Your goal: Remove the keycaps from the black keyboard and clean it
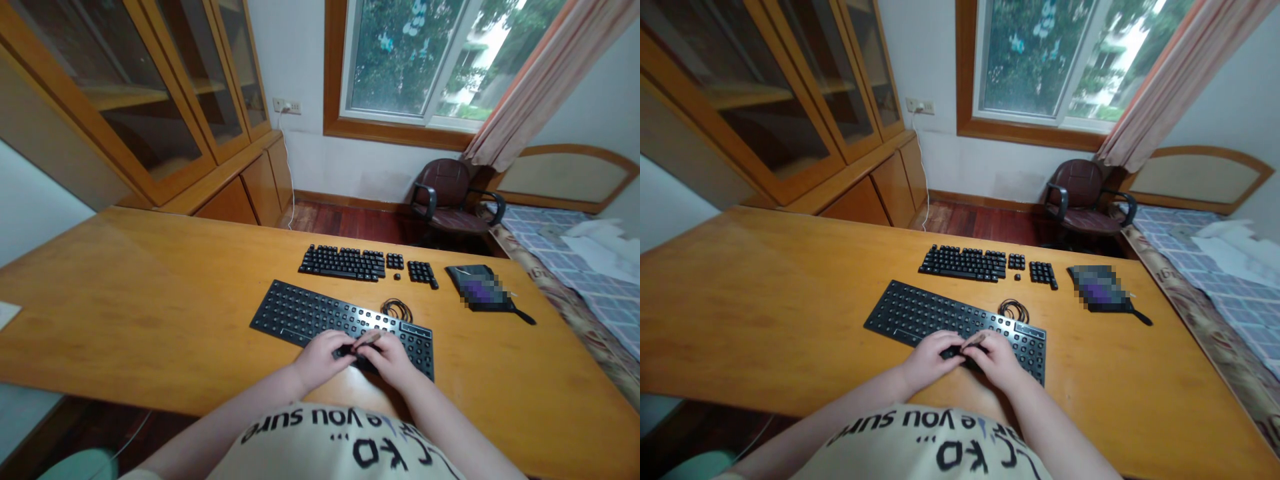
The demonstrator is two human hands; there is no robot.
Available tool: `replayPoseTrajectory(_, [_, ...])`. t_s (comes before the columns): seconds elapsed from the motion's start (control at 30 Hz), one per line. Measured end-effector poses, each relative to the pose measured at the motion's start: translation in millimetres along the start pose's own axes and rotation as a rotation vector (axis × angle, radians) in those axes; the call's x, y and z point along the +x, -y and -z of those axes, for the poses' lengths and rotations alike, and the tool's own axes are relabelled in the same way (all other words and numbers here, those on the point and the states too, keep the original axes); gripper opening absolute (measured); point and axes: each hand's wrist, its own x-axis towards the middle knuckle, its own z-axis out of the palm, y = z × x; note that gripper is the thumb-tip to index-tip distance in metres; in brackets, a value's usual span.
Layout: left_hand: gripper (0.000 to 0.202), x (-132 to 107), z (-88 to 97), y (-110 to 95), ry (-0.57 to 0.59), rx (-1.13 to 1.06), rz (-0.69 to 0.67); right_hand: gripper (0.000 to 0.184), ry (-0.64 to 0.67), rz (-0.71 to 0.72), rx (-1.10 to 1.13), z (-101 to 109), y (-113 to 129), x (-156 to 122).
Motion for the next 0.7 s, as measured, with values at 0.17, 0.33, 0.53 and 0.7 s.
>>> replayPoseTrajectory(0.17, [0.012, 2, 2.5, 3, -0.058, -0.264, 0.161, 0.022, -0.002, -0.06, 0.038, 3, 0, -1])
replayPoseTrajectory(0.33, [0.015, 2, -5.1, 12, -0.153, -0.572, 0.292, 0.019, -0.062, -0.071, 0.097, 1, -1, -4])
replayPoseTrajectory(0.53, [0.019, 1, -5.4, 11, -0.195, -0.536, 0.292, 0.021, -0.167, 0.077, -0.028, 3, -8, -3])
replayPoseTrajectory(0.7, [0.019, 0, -6.4, 9, -0.133, -0.588, 0.309, 0.022, -0.007, 0.143, -0.152, 1, -4, -1])
